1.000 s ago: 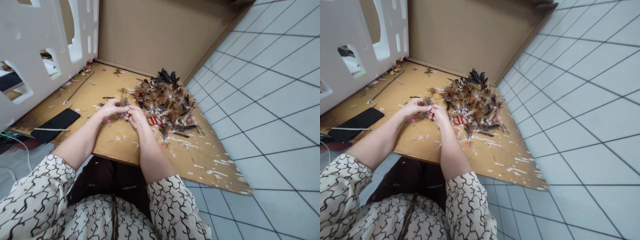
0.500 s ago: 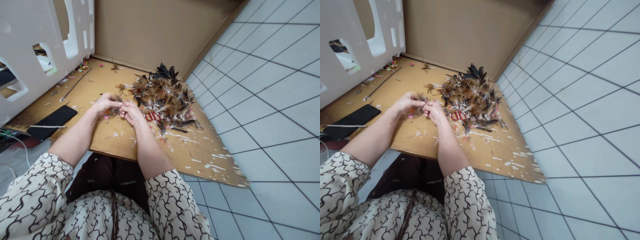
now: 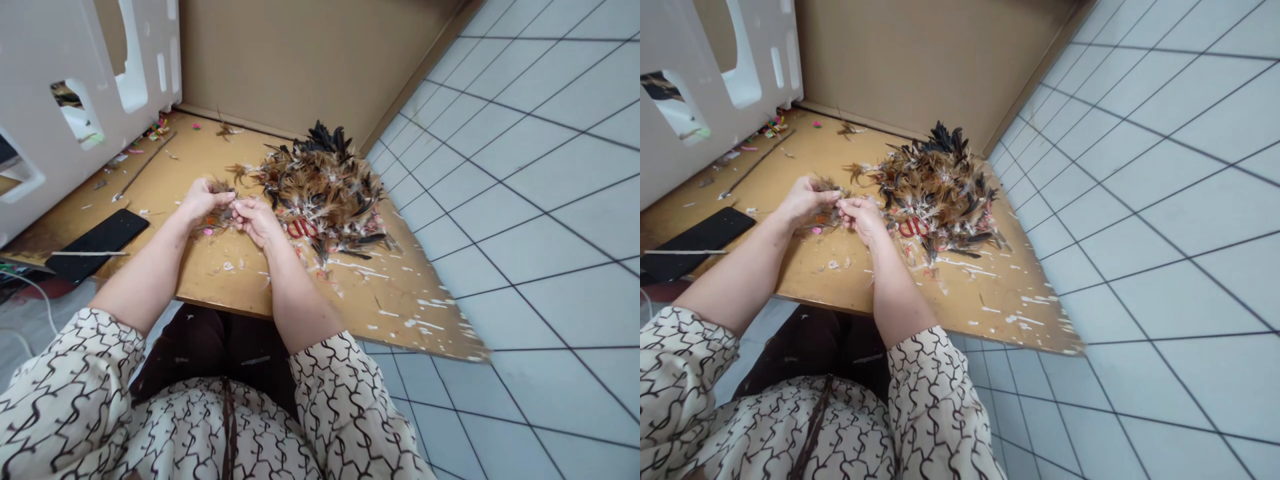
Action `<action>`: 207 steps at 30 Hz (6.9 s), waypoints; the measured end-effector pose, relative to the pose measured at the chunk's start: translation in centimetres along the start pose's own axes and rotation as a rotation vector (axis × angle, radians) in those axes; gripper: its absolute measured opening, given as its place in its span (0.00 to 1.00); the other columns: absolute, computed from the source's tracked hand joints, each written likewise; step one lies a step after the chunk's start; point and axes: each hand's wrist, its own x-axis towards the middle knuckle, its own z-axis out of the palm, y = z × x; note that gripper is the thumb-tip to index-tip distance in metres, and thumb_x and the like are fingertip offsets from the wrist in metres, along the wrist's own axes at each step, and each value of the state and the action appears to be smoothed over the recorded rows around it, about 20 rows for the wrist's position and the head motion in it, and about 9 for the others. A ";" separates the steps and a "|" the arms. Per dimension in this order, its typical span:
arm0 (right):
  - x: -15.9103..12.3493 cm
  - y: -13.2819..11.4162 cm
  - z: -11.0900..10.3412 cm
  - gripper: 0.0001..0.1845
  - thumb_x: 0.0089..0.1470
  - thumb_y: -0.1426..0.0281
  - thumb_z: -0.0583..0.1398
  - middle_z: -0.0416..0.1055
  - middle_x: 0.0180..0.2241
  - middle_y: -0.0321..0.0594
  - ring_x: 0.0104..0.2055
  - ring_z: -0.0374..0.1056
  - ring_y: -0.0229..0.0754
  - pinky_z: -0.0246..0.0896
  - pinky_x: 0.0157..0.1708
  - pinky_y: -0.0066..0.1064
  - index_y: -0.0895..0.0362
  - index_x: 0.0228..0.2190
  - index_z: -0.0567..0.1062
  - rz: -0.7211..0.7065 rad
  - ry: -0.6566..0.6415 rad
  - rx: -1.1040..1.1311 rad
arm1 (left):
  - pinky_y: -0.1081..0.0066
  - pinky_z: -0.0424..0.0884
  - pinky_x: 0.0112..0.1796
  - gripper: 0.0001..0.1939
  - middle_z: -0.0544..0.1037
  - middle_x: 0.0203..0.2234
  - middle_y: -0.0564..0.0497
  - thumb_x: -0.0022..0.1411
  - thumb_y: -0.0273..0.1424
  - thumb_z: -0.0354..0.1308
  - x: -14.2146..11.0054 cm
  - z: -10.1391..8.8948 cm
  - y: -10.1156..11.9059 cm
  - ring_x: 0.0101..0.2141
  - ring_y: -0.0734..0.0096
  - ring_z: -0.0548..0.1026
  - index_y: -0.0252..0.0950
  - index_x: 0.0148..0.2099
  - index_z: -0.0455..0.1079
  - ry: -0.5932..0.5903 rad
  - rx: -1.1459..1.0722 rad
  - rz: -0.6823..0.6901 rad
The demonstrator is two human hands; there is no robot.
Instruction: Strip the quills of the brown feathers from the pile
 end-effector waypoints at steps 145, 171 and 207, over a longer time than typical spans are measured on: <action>-0.5 -1.0 -1.9 0.07 0.38 0.81 0.61 0.63 0.14 0.29 0.16 0.56 0.26 0.52 0.16 0.19 0.60 0.18 0.68 -0.042 0.139 0.004 | 0.79 0.68 0.21 0.07 0.72 0.14 0.53 0.47 0.19 0.61 -0.5 1.8 0.4 0.14 0.82 0.68 0.29 0.21 0.67 -0.059 -0.230 -0.243; -0.5 -0.7 -1.6 0.08 0.38 0.81 0.62 0.67 0.15 0.31 0.16 0.58 0.27 0.52 0.15 0.19 0.60 0.18 0.68 -0.062 0.083 -0.054 | 0.81 0.60 0.17 0.10 0.69 0.12 0.54 0.48 0.15 0.55 -0.6 1.9 0.5 0.12 0.84 0.64 0.29 0.19 0.65 -0.159 -0.198 -0.224; -0.7 -1.1 -1.6 0.05 0.37 0.80 0.57 0.62 0.15 0.28 0.16 0.54 0.26 0.49 0.15 0.19 0.59 0.19 0.67 0.018 0.200 0.051 | 0.81 0.60 0.16 0.10 0.68 0.11 0.56 0.46 0.17 0.57 -0.5 2.2 0.3 0.12 0.85 0.62 0.31 0.18 0.63 -0.087 -0.169 -0.208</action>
